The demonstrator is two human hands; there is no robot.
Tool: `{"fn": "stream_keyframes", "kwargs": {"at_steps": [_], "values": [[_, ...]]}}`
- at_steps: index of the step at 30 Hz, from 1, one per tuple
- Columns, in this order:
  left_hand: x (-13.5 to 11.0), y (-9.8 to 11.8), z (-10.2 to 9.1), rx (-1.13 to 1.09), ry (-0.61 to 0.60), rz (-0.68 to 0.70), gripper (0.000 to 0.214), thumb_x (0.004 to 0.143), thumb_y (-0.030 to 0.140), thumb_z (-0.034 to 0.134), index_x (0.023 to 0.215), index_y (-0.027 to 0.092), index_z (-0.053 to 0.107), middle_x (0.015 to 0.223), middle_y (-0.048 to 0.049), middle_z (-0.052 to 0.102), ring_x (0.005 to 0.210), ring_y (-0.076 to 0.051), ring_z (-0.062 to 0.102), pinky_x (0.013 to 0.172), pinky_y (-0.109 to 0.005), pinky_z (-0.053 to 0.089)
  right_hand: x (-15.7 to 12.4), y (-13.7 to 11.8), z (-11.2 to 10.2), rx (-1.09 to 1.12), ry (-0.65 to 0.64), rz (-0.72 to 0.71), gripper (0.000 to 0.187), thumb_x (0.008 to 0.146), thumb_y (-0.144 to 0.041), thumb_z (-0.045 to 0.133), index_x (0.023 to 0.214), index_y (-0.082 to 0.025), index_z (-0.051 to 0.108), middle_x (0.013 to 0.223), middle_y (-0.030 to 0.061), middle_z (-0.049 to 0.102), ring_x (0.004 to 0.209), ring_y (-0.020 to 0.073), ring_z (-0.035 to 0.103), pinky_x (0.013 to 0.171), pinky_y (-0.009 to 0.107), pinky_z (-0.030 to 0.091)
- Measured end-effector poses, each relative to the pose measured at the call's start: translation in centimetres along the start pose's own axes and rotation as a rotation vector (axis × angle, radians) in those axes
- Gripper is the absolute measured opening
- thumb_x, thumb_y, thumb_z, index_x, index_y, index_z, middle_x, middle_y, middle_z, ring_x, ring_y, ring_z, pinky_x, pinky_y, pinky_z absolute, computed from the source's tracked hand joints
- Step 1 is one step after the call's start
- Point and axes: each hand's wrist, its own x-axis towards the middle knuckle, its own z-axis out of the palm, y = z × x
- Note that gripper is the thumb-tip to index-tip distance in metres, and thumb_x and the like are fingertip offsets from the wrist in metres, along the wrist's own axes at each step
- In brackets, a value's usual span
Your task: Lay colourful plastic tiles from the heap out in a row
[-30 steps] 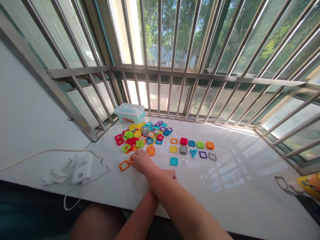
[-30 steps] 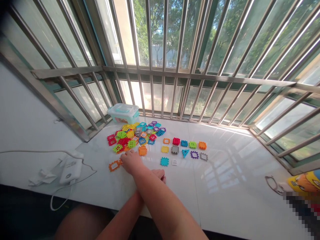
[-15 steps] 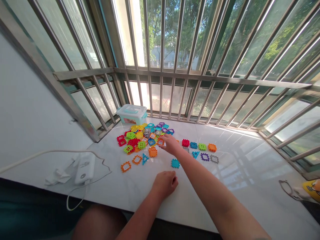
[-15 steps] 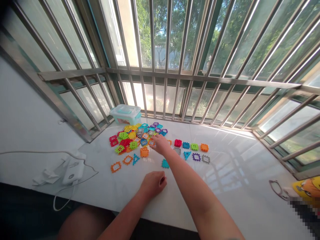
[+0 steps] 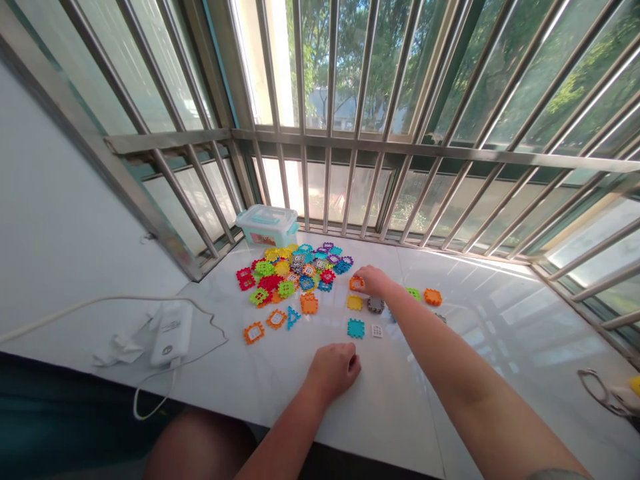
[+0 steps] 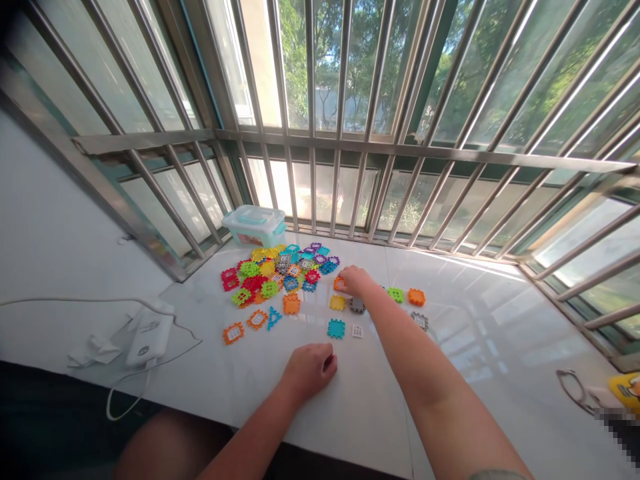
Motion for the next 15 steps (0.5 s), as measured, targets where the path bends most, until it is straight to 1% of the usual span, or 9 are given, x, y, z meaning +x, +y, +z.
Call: {"fn": "stream_keyframes", "kwargs": {"at_steps": [6, 15], "values": [[0.1, -0.2, 0.4, -0.004, 0.024, 0.011, 0.019, 0.099, 0.034, 0.052, 0.091, 0.025, 0.066, 0.095, -0.0047, 0.076, 0.088, -0.021, 0.069, 0.075, -0.031, 0.041, 0.3, -0.4, -0.1, -0.023, -0.032, 0.009, 0.045, 0.091, -0.046, 0.076, 0.129, -0.022, 0.073, 0.127, 0.0161, 0.072, 0.124, 0.0313, 0.06, 0.096, 0.036, 0.048], [0.1, -0.3, 0.5, -0.009, 0.033, 0.005, 0.018, 0.099, 0.034, 0.053, 0.089, 0.025, 0.065, 0.094, -0.0047, 0.076, 0.087, -0.021, 0.07, 0.073, -0.032, 0.039, 0.8, -1.2, -0.7, -0.05, -0.08, 0.032, 0.044, 0.089, -0.044, 0.076, 0.128, -0.024, 0.073, 0.125, 0.0175, 0.072, 0.124, 0.0334, 0.062, 0.098, 0.039, 0.048]]}}
